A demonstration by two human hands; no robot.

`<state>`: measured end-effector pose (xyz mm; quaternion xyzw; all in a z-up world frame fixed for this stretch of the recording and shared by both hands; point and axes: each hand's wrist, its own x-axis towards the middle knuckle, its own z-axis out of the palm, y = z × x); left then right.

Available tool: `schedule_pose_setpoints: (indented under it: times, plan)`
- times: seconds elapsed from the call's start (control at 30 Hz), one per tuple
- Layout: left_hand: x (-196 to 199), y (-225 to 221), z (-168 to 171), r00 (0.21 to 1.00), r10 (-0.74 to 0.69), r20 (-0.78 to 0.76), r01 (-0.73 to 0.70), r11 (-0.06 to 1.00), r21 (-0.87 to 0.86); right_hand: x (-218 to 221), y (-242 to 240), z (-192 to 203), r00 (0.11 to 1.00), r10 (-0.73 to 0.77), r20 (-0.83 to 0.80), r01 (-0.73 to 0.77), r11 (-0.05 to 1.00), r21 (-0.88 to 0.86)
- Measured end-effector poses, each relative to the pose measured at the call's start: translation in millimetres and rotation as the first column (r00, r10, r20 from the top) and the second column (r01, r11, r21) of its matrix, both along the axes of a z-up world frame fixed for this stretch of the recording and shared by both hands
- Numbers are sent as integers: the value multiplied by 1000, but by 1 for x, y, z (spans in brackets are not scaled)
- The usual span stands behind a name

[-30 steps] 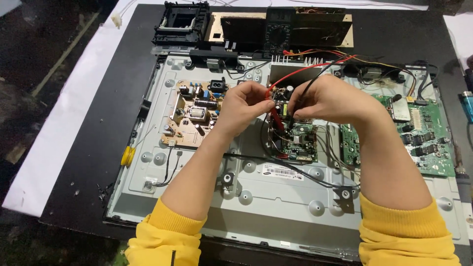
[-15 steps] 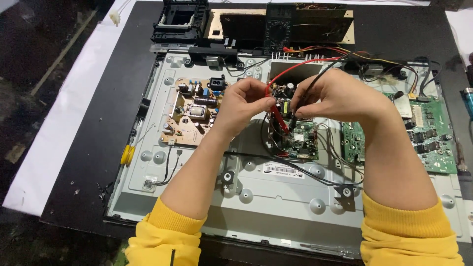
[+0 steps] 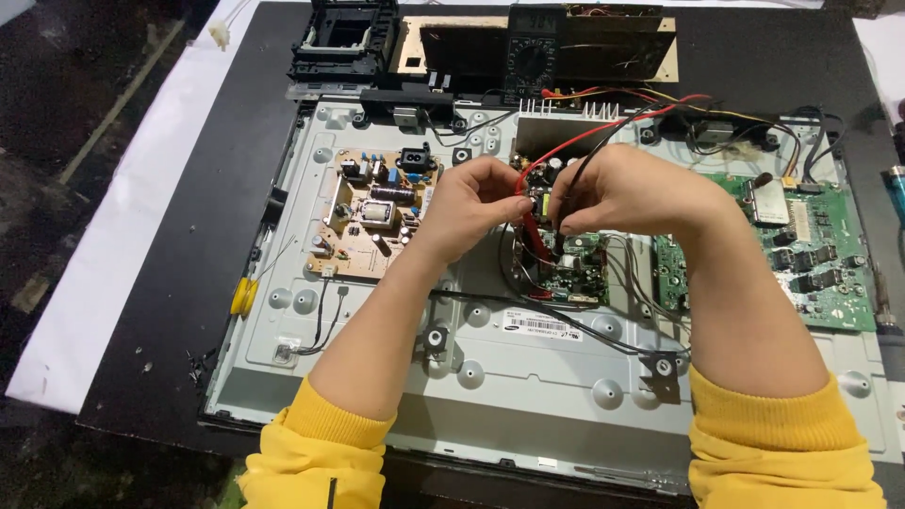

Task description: Testing and diagnosing internal circuits of a disassembled television using a screwdriver and multimeter probes.

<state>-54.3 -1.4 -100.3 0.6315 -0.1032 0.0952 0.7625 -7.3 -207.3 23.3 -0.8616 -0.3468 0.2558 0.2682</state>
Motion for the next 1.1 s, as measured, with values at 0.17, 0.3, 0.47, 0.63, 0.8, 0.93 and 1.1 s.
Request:
schedule_pose_setpoints:
  times: [0.17, 0.3, 0.47, 0.63, 0.8, 0.93, 1.1]
  plan:
    - [-3, -1, 3, 1000, -9, -2, 9, 1000, 2, 1, 1, 0, 1000, -1, 0, 1, 1000, 14]
    - [-2, -1, 4, 1000, -9, 6, 9, 1000, 11, 2, 0, -1, 1000, -1, 9, 0, 1000, 16]
    - [-1, 0, 1, 1000, -8, -4, 8, 1000, 2, 2, -1, -1, 1000, 9, 5, -9, 1000, 29]
    - [-2, 2, 5, 1000, 3, 7, -3, 1000, -1, 2, -5, 1, 1000, 23, 17, -24, 999, 46]
    - [-4, -1, 5, 1000, -6, 0, 6, 1000, 7, -2, -5, 6, 999, 53, 6, -53, 997, 53]
    - [-6, -1, 9, 1000, -15, 2, 15, 1000, -6, -2, -11, 17, 998, 39, 43, -44, 992, 122]
    - [-2, -2, 2, 1000, -2, 9, 1, 1000, 26, -5, -9, 12, 990, 126, 59, -131, 987, 96]
